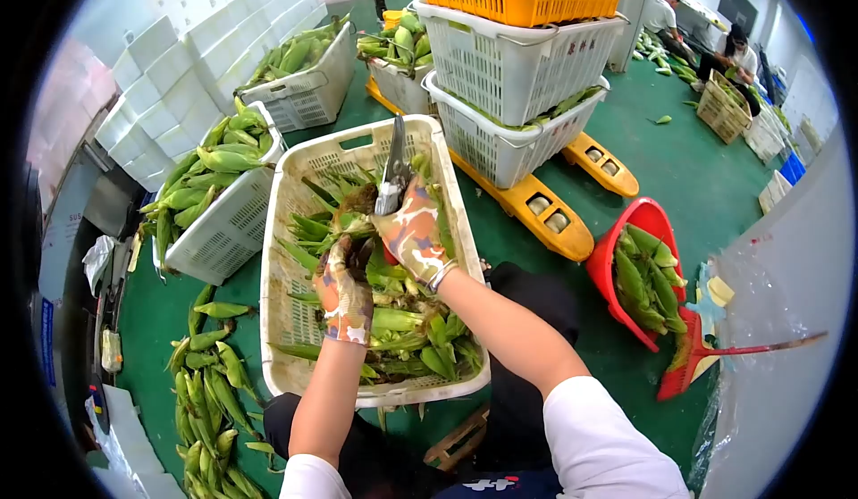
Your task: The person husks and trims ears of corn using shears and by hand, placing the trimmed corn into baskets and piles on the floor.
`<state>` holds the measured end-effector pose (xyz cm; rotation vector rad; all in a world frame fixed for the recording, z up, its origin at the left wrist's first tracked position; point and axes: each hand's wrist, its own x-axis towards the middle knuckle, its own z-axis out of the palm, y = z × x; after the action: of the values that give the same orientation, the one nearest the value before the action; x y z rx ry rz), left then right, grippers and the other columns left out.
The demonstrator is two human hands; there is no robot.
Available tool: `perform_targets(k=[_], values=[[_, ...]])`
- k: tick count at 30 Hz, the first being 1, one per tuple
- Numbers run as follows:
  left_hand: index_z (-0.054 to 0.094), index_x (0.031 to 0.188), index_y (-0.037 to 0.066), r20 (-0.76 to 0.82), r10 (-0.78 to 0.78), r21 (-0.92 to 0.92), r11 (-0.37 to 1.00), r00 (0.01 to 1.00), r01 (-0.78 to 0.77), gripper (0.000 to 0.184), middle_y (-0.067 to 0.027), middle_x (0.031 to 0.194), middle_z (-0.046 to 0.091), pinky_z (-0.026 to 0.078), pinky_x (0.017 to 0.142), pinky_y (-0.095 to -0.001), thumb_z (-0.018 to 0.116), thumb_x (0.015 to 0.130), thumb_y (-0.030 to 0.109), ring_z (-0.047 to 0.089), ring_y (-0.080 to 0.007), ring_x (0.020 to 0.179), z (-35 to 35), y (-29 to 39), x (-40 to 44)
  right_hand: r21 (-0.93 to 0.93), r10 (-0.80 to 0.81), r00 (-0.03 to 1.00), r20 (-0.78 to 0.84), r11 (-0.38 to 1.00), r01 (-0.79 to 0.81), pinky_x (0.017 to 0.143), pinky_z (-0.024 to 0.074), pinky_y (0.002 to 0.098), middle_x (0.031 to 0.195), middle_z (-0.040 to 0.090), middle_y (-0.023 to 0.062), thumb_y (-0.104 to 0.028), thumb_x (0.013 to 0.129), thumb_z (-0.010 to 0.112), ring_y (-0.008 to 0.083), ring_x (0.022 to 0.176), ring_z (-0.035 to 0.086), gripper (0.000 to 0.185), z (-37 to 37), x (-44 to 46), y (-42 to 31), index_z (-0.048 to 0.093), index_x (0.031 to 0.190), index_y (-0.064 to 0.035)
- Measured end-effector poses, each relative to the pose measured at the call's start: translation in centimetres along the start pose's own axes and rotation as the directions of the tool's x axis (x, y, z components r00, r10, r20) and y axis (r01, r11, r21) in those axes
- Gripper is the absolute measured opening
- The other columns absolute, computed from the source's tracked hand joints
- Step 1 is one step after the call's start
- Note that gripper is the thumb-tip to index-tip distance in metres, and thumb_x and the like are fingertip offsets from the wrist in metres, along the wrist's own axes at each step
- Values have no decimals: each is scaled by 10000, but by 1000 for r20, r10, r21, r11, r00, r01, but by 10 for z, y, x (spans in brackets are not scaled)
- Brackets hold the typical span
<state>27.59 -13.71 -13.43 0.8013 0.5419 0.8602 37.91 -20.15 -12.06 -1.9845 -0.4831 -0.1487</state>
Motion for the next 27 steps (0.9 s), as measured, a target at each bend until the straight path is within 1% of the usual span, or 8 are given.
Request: perform_targets(k=[2,5,7,11,19,21,25,27], values=[[539,1031,-61,-10,10,28,1000,1000,-10,285,-154,990,586,531,720,-360,533,860,167,605,-259,834,-3,2,2,17,68,998,-8,998,-68,689,481,349,918,594,180,-217,631,719,311,805,588,534,-6,0,-6,486,1048,22],[544,1000,-41,42,-96,-112,989,994,100,263,-139,954,596,528,711,-354,524,859,180,603,-255,820,-1,13,6,414,163,987,3,898,-149,600,456,318,801,577,109,-134,719,665,205,672,546,331,-10,-2,-4,495,968,3],[544,979,-18,-37,-148,-129,981,988,142,247,-123,914,606,525,696,-345,516,860,196,600,-245,803,-10,7,20,783,97,976,196,584,-215,598,444,289,774,542,54,-131,772,624,147,665,508,234,3,12,28,523,935,3],[541,983,-5,55,-208,-144,966,977,214,240,-118,916,607,526,672,-341,505,867,202,600,-241,795,-8,16,21,772,128,917,378,503,-389,615,442,280,765,551,33,-182,831,528,119,670,506,197,-13,12,19,586,833,6],[576,995,-21,201,200,113,968,959,-226,247,-105,940,615,515,702,-306,560,846,175,603,-187,817,-24,2,25,726,-186,927,325,678,-118,623,426,250,771,546,28,-124,799,599,108,691,495,157,-23,2,28,549,902,-17],[578,991,-21,183,214,166,955,959,-245,245,-103,936,617,509,700,-292,565,844,175,601,-178,817,-28,-3,26,752,-70,923,379,604,-264,625,425,257,783,529,31,-83,771,634,119,695,491,239,-14,7,30,510,962,-12],[576,977,-13,221,311,209,911,924,-357,221,-96,930,619,494,694,-276,607,815,133,596,-163,801,-26,-5,22,518,24,954,299,836,-183,585,427,272,798,522,35,-58,738,661,124,673,483,310,-7,7,37,490,991,-7],[577,969,-16,43,141,307,940,989,-147,223,-91,908,617,489,729,-300,628,799,118,591,-175,838,-32,-1,32,707,153,926,345,606,-364,586,434,279,764,537,44,-44,738,648,131,663,493,279,-12,-3,43,511,977,-2]])
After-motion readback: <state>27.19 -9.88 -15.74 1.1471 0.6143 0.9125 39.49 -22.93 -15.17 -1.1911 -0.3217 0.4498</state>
